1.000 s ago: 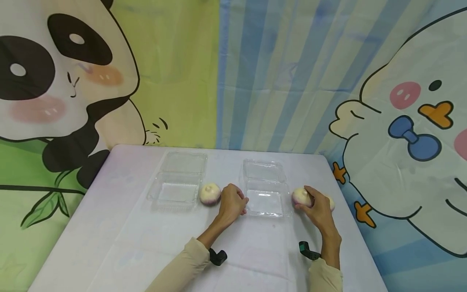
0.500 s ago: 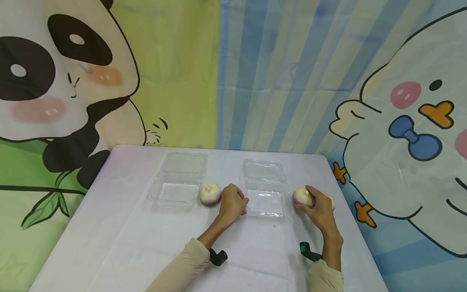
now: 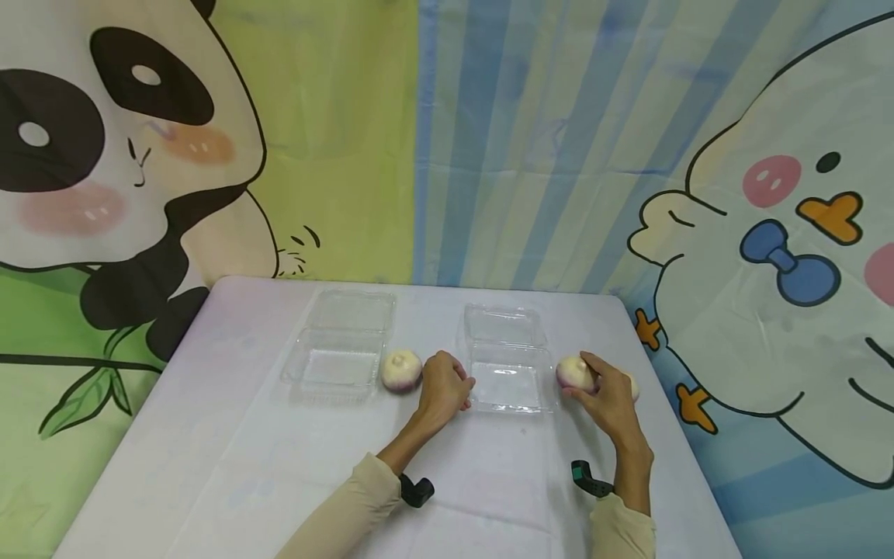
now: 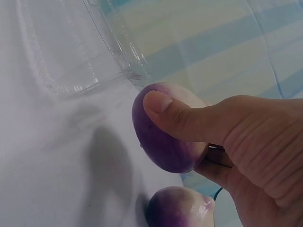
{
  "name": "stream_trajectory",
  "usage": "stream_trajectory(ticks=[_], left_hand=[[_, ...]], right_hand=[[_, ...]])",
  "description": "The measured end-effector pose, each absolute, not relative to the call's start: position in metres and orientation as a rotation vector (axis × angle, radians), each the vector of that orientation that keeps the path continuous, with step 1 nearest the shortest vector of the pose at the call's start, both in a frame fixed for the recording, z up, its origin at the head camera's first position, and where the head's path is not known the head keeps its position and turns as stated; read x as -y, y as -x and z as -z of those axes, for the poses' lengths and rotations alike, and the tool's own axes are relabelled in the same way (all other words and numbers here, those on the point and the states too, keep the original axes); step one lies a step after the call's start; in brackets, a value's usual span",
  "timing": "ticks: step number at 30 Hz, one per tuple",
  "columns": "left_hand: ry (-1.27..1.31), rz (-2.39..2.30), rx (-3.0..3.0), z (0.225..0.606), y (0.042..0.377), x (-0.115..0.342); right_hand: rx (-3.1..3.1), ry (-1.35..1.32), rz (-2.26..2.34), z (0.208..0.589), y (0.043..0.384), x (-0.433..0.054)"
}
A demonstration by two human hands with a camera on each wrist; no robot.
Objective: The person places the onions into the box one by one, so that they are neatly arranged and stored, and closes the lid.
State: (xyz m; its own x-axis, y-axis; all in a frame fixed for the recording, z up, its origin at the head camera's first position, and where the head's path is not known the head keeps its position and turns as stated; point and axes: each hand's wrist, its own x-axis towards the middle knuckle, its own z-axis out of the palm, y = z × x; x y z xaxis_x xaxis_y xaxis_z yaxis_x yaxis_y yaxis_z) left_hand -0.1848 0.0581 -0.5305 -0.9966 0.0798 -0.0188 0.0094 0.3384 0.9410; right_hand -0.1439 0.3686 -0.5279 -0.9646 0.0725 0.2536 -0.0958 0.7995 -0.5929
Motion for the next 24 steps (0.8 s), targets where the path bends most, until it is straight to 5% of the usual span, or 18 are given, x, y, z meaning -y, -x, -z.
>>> stream_trajectory(ticks=[24], left_hand=[[-0.13,-1.744,-2.565,0.5329,0.1847,-0.0562]], right_hand=[[2.757,0.0,-0.916,0.521,0.1421,-0.3659]])
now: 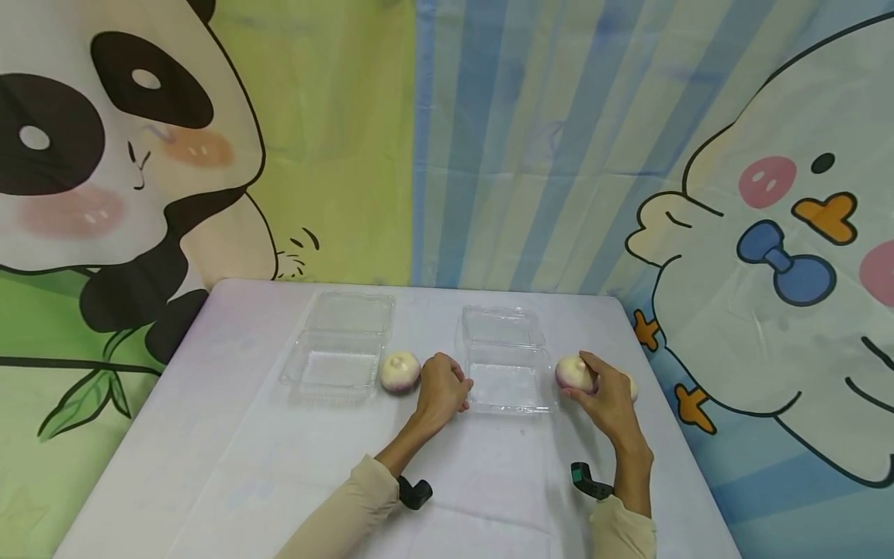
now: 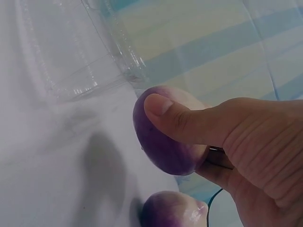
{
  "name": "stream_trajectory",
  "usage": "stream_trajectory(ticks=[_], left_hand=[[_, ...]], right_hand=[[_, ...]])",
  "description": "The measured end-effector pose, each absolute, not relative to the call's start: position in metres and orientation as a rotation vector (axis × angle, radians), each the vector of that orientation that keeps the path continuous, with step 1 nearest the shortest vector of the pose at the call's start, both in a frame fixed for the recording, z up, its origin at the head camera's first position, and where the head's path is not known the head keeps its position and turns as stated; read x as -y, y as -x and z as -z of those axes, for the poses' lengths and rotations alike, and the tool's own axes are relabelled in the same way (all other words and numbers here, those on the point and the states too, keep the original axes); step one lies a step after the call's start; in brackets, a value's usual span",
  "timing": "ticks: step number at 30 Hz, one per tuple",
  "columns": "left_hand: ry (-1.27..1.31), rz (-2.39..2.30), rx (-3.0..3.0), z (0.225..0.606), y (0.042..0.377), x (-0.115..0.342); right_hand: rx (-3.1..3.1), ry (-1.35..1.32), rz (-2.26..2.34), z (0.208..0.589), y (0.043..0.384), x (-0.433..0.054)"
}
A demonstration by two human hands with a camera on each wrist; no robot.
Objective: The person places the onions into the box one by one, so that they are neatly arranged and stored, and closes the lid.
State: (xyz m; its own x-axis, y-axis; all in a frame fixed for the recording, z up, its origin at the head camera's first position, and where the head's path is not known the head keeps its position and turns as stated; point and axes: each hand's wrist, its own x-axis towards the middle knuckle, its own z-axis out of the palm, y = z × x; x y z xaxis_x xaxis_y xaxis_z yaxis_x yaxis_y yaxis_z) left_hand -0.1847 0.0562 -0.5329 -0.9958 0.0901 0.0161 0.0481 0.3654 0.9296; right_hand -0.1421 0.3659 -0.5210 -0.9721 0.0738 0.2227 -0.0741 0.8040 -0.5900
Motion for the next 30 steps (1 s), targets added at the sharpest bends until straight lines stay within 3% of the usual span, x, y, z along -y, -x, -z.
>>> stream_trajectory(ticks=[30], left_hand=[[-0.129,-1.744,-2.554,0.531,0.184,-0.057]], right_hand=[[2.618,-0.11,-0.931,0.5,0.143,-0.361]])
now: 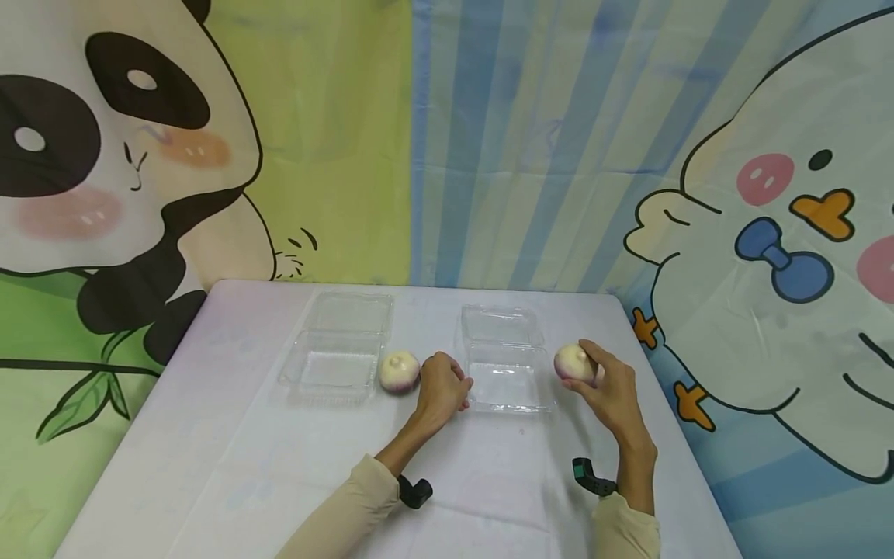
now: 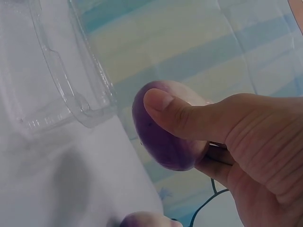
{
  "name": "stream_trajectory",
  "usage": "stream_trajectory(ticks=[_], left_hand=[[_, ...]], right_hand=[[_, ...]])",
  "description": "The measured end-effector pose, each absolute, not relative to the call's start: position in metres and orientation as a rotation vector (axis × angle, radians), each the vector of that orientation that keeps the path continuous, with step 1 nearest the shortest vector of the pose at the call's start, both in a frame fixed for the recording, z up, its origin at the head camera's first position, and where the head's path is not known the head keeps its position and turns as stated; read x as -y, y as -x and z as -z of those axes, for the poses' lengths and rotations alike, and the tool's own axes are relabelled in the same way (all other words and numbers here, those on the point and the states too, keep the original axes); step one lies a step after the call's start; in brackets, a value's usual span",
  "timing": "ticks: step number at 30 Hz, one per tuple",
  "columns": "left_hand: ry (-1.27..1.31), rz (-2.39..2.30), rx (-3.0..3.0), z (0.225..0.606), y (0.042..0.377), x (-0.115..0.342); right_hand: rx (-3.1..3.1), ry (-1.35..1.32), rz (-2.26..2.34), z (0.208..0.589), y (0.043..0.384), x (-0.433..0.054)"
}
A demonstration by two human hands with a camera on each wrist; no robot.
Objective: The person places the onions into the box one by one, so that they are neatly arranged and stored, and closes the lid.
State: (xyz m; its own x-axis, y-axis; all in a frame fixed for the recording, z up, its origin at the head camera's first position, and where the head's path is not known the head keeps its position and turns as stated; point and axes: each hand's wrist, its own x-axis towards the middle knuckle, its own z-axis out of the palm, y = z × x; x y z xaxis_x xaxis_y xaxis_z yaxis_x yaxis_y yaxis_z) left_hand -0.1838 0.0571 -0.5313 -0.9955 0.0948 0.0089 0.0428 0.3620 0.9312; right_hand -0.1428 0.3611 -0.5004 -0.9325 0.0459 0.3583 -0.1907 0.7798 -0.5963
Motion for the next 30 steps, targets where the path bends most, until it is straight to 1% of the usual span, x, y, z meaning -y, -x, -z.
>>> stream_trajectory(ticks=[12,30], left_hand=[[-0.136,-1.745,-2.556,0.531,0.183,-0.057],[-0.142,-1.747,-2.56,0.532,0.182,-0.056]], right_hand=[[2.607,-0.143,-0.945,0.493,0.141,-0.348],[2.622,-0.211,-1.042,0.499,0.148,-0.329]])
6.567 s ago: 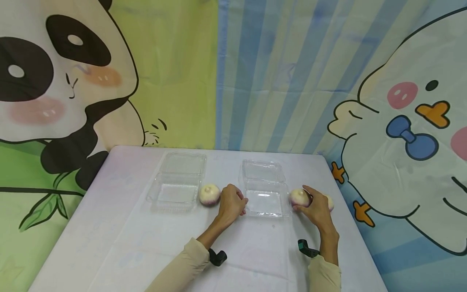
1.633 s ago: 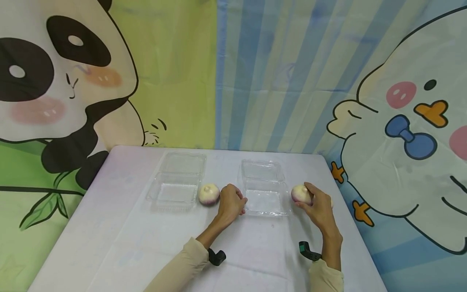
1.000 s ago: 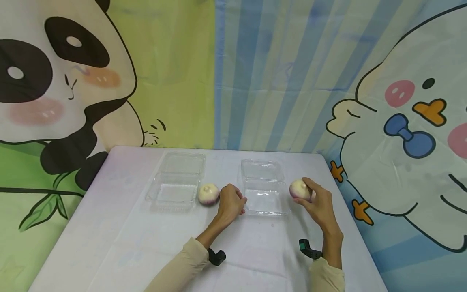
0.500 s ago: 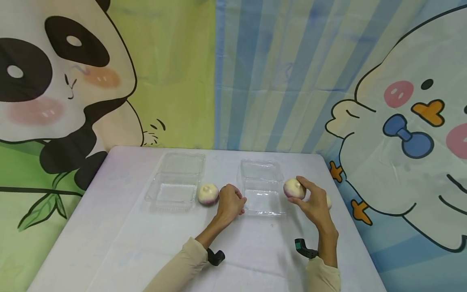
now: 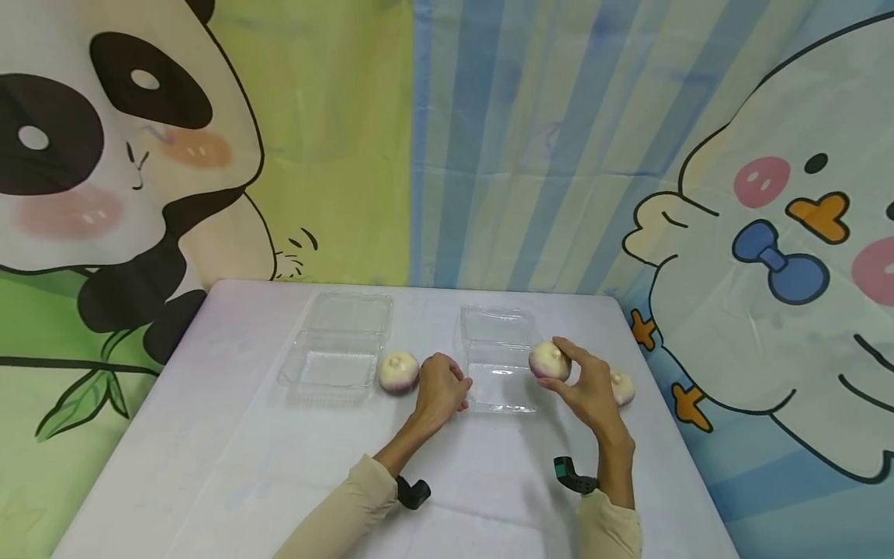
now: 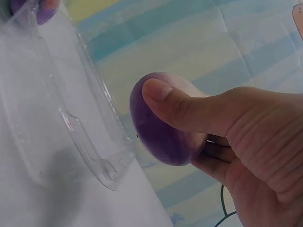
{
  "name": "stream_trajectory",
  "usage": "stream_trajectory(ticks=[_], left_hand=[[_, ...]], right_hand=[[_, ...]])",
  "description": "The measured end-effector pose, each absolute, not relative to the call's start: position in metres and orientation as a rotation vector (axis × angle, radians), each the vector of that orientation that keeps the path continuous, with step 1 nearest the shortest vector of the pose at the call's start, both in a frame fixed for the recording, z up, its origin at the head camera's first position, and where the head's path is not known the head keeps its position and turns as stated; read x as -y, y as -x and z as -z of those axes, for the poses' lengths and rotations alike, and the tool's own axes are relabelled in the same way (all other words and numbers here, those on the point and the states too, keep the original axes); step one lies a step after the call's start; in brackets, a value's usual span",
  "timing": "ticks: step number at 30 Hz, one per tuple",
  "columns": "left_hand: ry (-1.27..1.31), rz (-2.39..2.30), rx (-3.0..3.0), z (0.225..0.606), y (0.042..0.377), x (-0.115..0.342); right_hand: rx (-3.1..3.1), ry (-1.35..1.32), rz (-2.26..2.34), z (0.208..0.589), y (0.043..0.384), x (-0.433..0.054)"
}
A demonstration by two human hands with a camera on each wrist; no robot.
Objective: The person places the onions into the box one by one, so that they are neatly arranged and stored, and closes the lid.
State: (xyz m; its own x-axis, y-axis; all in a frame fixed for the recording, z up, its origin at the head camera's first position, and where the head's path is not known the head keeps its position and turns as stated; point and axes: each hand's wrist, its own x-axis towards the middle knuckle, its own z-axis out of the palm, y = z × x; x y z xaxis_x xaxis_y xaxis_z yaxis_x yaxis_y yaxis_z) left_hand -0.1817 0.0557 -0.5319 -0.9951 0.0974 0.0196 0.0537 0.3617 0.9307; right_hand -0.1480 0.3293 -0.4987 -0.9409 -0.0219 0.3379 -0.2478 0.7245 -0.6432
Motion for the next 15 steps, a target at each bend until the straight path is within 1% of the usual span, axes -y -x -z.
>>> stream_trajectory(ticks=[15], left_hand=[[-0.131,-1.751,-2.544,0.533,0.183,-0.055]], right_hand=[[2.615,-0.308,-1.117,0.506,0.151,-0.312]])
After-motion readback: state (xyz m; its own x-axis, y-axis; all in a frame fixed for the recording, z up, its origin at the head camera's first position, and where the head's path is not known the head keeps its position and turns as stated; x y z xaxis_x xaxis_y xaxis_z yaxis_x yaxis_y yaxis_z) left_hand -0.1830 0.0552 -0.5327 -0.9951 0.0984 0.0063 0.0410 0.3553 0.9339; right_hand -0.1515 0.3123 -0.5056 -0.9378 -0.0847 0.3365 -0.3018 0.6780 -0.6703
